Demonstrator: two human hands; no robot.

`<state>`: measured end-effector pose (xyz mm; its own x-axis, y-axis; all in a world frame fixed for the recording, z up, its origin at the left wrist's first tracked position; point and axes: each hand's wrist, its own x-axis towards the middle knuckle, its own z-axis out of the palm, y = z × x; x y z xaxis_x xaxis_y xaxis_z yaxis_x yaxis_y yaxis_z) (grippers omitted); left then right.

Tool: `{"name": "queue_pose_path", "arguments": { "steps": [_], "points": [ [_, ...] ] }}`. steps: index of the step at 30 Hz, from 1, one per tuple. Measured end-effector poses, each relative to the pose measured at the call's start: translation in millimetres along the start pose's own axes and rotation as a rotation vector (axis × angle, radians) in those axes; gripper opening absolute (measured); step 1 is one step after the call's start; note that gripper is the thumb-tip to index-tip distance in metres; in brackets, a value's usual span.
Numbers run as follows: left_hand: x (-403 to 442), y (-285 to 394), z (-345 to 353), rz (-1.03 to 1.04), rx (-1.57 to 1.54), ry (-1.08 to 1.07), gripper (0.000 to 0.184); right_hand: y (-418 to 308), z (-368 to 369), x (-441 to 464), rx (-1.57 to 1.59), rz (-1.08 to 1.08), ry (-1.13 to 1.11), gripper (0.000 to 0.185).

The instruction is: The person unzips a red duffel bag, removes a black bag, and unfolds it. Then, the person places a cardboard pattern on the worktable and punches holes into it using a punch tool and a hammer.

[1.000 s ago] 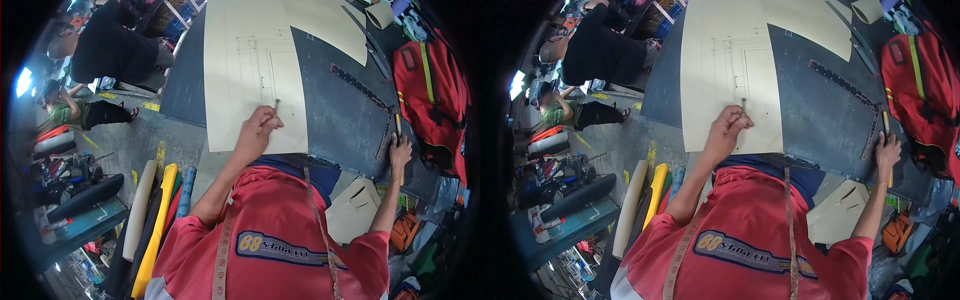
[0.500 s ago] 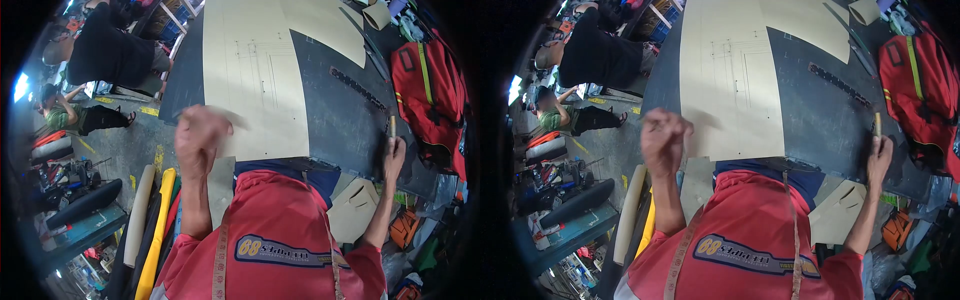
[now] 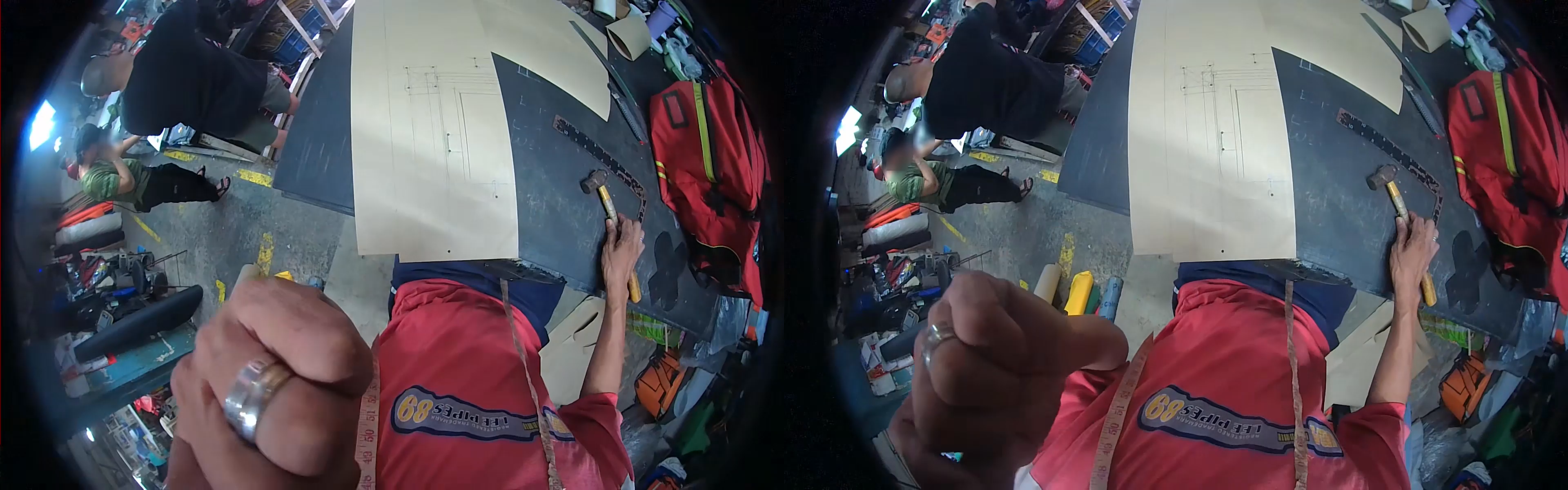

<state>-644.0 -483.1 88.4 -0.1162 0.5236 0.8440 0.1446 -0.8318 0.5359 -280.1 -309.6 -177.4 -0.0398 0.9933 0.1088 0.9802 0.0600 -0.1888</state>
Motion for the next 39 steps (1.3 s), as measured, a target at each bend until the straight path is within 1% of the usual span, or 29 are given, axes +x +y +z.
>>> {"name": "queue_pose_path", "arguments": {
  "steps": [1,3,4,5,6,7,8,9,12,14,15,17,18,20,21,22,23,24,26,27,29,30,31,33,34,36,37,38,39],
  "points": [
    [1.7,-1.6,1.0,0.007,0.010,-0.016,0.019,-6.4,1.2,-3.7,0.001,0.004,-0.004,0.032],
    [-4.4,-5.7,-13.1,0.025,0.021,-0.067,0.018,-21.4,3.1,-13.9,0.036,-0.144,0.291,0.041],
    [-7.0,-7.0,-19.1,0.022,0.032,-0.074,0.018,-28.1,2.9,-18.1,0.135,-0.186,0.288,0.049],
    [-9.1,-7.8,-23.9,0.009,0.052,-0.080,0.017,-48.5,-7.4,-26.8,0.238,-0.237,0.270,0.049],
    [-10.1,-8.2,-27.3,0.001,0.074,-0.079,0.017,-66.9,-12.2,-37.5,0.357,-0.250,0.207,0.049],
    [-10.7,-8.4,-28.9,0.002,0.091,-0.086,0.017,-78.7,-16.0,-45.9,0.402,-0.327,0.111,0.052],
    [-11.5,-6.3,-30.0,0.005,0.103,-0.089,0.016,-79.0,-1.8,-51.8,0.410,-0.480,0.113,0.061],
    [-12.4,-4.6,-30.7,0.004,0.117,-0.094,0.016,-97.4,-9.3,-62.8,0.380,-0.489,0.006,0.073],
    [-14.4,-2.9,-34.1,-0.007,0.169,-0.104,0.016,-133.3,-14.4,-79.9,0.400,-0.617,-0.205,0.090],
    [-15.9,0.7,-40.5,0.016,0.197,-0.105,0.017,-147.1,-9.2,-84.4,0.289,-0.690,-0.223,0.093],
    [-17.4,2.5,-42.4,0.028,0.202,-0.109,0.017,-151.0,-6.5,-87.0,0.296,-0.675,-0.213,0.087],
    [-21.3,4.8,-47.5,0.036,0.215,-0.102,0.018,-146.3,-4.8,-98.0,0.495,-0.688,-0.153,0.079],
    [-24.4,4.9,-50.0,0.034,0.217,-0.098,0.019,-144.8,-15.5,-107.5,0.601,-0.673,-0.182,0.061],
    [-34.3,1.3,-53.4,-0.006,0.242,-0.092,0.020,-112.6,9.4,-136.1,0.717,-0.672,-0.266,0.040],
    [-43.1,-5.0,-53.9,-0.054,0.278,-0.090,0.021,-95.5,22.8,-149.0,0.674,-0.618,-0.366,0.034],
    [-50.9,-13.2,-51.4,-0.147,0.331,-0.092,0.021,-78.1,40.0,-158.6,0.631,-0.566,-0.455,0.029],
    [-69.2,-22.6,-52.5,-0.273,0.389,-0.102,0.022,-60.6,62.1,-170.3,0.507,-0.518,-0.454,0.029],
    [-89.3,-35.0,-50.1,-0.420,0.436,-0.118,0.023,-49.7,78.8,-182.6,0.503,-0.510,-0.440,0.029],
    [-150.4,-56.8,-48.8,-0.905,0.336,-0.096,0.022,-34.2,100.1,-195.4,0.280,-0.412,-0.433,0.026],
    [-181.6,-64.1,-46.8,-1.158,0.246,-0.071,0.020,-36.2,100.3,-194.8,0.214,-0.387,-0.580,0.024],
    [-231.4,-71.8,-39.0,-1.321,0.159,-0.027,0.022,-32.8,122.7,-202.2,0.194,-0.494,-0.542,0.024],
    [-245.5,-70.9,-34.6,-1.355,0.260,-0.089,0.024,-40.9,118.6,-201.2,0.249,-0.432,-0.615,0.023],
    [-259.6,-71.7,-35.1,-1.349,0.260,-0.095,0.024,-38.4,122.7,-203.2,0.251,-0.428,-0.609,0.023],
    [-284.6,-73.8,-34.3,-1.354,0.336,-0.212,0.029,-30.7,126.9,-207.6,0.387,-0.500,-0.452,0.010],
    [-293.1,-71.9,-38.3,-1.391,0.368,-0.263,0.033,-25.1,125.0,-212.1,0.382,-0.502,-0.450,0.010],
    [-300.1,-63.6,-45.8,-1.427,0.341,-0.265,0.032,-22.1,106.9,-218.2,0.596,-0.317,-0.541,0.019],
    [-302.9,-59.2,-51.2,-1.471,0.322,-0.271,0.032,-22.0,89.7,-220.9,0.634,-0.356,-0.570,0.021],
    [-307.0,-55.0,-57.3,-1.468,0.325,-0.274,0.032,-27.3,64.3,-223.5,0.602,-0.329,-0.670,0.020],
    [-312.6,-52.7,-63.5,-1.447,0.315,-0.227,0.031,-30.6,47.0,-226.9,0.569,-0.303,-0.769,0.018]
  ]
}}
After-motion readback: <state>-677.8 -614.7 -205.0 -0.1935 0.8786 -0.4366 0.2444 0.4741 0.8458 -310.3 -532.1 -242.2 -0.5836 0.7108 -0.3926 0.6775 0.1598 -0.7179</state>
